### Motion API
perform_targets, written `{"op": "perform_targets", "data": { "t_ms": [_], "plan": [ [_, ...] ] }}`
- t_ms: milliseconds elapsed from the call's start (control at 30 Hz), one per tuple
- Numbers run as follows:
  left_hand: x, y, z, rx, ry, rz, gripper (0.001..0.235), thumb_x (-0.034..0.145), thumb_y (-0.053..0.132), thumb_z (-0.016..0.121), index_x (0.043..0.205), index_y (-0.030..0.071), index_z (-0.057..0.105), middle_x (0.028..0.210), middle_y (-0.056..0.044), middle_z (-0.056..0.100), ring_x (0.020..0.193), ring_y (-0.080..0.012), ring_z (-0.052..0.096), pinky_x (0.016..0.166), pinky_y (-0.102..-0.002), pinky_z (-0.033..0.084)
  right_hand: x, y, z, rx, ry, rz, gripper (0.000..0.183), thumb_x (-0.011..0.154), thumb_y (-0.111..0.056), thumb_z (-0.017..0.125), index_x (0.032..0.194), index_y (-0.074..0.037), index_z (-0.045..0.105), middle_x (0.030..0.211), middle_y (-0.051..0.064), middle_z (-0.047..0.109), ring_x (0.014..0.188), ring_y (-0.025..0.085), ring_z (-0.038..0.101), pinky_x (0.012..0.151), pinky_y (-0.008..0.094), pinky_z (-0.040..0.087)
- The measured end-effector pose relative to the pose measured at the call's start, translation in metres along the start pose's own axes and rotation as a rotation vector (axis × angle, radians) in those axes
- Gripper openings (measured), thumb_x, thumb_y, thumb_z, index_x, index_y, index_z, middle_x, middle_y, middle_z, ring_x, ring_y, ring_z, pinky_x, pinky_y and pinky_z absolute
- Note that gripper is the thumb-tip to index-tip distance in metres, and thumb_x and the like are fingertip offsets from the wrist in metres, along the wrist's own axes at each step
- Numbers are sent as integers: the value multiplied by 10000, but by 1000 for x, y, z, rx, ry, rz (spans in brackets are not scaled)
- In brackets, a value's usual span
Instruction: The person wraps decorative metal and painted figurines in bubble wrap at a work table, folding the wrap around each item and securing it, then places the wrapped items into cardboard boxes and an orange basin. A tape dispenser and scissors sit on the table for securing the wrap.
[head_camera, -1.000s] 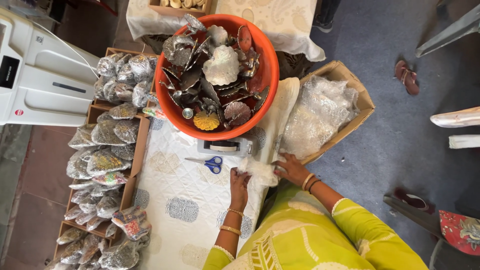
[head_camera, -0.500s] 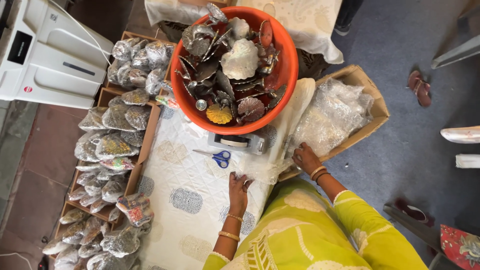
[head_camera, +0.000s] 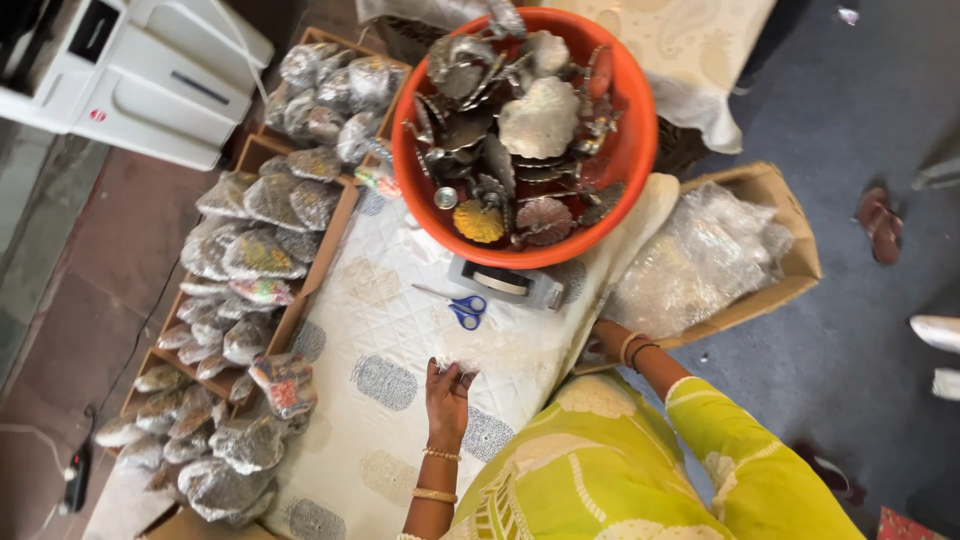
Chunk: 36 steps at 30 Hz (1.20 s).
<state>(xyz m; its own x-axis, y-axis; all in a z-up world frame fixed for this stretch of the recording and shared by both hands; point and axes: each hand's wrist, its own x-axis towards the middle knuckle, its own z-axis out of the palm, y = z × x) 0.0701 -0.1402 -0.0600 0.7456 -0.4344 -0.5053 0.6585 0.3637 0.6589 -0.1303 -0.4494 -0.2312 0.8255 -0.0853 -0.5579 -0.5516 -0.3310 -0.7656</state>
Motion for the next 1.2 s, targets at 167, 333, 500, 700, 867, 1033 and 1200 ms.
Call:
{"op": "perform_targets", "data": {
  "t_ms": [167,333,500,700,867,1033,1200],
  "plan": [
    [-16,22,-2,-46,49,50,302,947,-43,601,1195,37,448,906,-87,690,852,-210,698,887,-439,601,96,107,74,-358,209,-76,372,921,-253,613,1244,-87,695,1352,177,642,1260,332,610,1095,366,460],
    [-31,47,-12,-86,72,97,282,950,-25,575,1193,97,501,899,-76,692,849,-211,704,878,-439,602,108,105,79,-907,-288,331,505,1038,-429,484,1419,-116,598,1532,117,532,1404,291,508,1158,371,415],
    [-49,65,-20,-144,82,202,272,972,-8,555,1235,58,534,954,-79,707,889,-210,713,884,-449,601,97,115,68,-754,-136,105,609,952,-505,558,1425,-121,547,1551,122,469,1418,307,463,1152,381,383],
    [-65,81,-25,-174,142,264,249,975,28,544,1222,57,529,1018,-93,725,916,-209,712,896,-431,597,-13,-34,-14,-796,-156,-131,584,892,-478,621,1359,-128,606,1432,158,594,1268,336,602,1070,429,467],
    [-67,81,-39,-216,135,314,242,994,36,548,1235,49,533,1050,-96,715,935,-205,702,893,-427,591,-92,-110,-47,-602,61,-24,450,867,-448,671,1208,-155,691,1269,112,658,1060,336,671,892,427,560],
    [-68,85,-35,-194,116,282,278,970,34,548,1245,68,532,1024,-78,708,906,-200,703,857,-428,602,-64,-139,-27,-635,222,-644,306,933,-413,608,1088,-187,745,1124,39,717,1067,240,669,867,353,598],
    [-80,96,-21,-124,110,279,305,983,52,559,1286,63,531,1005,-64,704,874,-182,685,826,-405,586,-61,-342,20,-455,294,-956,688,761,-412,791,1321,-86,559,1342,212,490,1268,383,440,1083,489,352]
  ]
}}
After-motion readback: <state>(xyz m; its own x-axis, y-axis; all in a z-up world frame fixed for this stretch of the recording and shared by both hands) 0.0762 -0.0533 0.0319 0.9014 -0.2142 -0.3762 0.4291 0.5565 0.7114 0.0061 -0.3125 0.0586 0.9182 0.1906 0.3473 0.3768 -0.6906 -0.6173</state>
